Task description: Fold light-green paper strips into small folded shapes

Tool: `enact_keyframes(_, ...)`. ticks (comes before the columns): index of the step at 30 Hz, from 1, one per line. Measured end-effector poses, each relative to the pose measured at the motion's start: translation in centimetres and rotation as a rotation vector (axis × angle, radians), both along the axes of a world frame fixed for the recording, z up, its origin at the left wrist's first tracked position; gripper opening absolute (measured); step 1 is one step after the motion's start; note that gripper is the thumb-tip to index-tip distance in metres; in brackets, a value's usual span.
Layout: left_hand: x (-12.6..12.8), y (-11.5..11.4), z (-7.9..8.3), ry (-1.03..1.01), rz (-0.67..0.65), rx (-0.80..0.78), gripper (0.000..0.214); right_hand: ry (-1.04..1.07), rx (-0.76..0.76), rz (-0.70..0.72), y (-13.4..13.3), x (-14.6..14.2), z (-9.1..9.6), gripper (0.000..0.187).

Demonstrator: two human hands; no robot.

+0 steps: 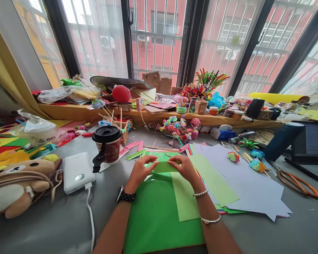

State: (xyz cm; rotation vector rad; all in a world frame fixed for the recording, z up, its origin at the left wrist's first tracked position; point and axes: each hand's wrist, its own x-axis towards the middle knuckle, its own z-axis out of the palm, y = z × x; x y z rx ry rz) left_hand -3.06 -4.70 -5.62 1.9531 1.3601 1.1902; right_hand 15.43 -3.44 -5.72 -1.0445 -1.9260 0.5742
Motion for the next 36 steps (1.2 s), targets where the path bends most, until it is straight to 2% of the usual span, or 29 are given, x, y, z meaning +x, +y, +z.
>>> enact_keyframes(5, 0.2, -0.1, 0.0, 0.005, -0.074, -0.038, 0.021, 0.006, 0.012, -0.009, 0.1, -0.2, -0.3, 0.014)
enact_keyframes(15, 0.3, 0.1, -0.5, 0.063, -0.055, 0.045, 0.020, -0.039, 0.055, 0.006, 0.2, -1.1, -0.9, 0.012)
enact_keyframes(21, 0.0, 0.1, -0.2, 0.097, -0.020, 0.053, 0.020, 0.008, 0.034, -0.068, 0.5, -0.7, -0.8, 0.015)
enact_keyframes(29, -0.3, 0.5, -0.5, 0.110, 0.069, 0.099, 0.018, 0.149, 0.004, -0.241, 1.3, 0.5, -1.3, 0.017)
enact_keyframes(32, -0.2, 0.3, -0.6, 0.115, 0.047, 0.098, 0.018, 0.152, 0.097, -0.311, 1.2, 0.5, -1.0, 0.017)
enact_keyframes(36, 0.2, 0.0, -0.6, 0.127, -0.015, 0.113, 0.018, -0.016, 0.292, -0.182, 0.4, -0.4, -0.5, 0.016)
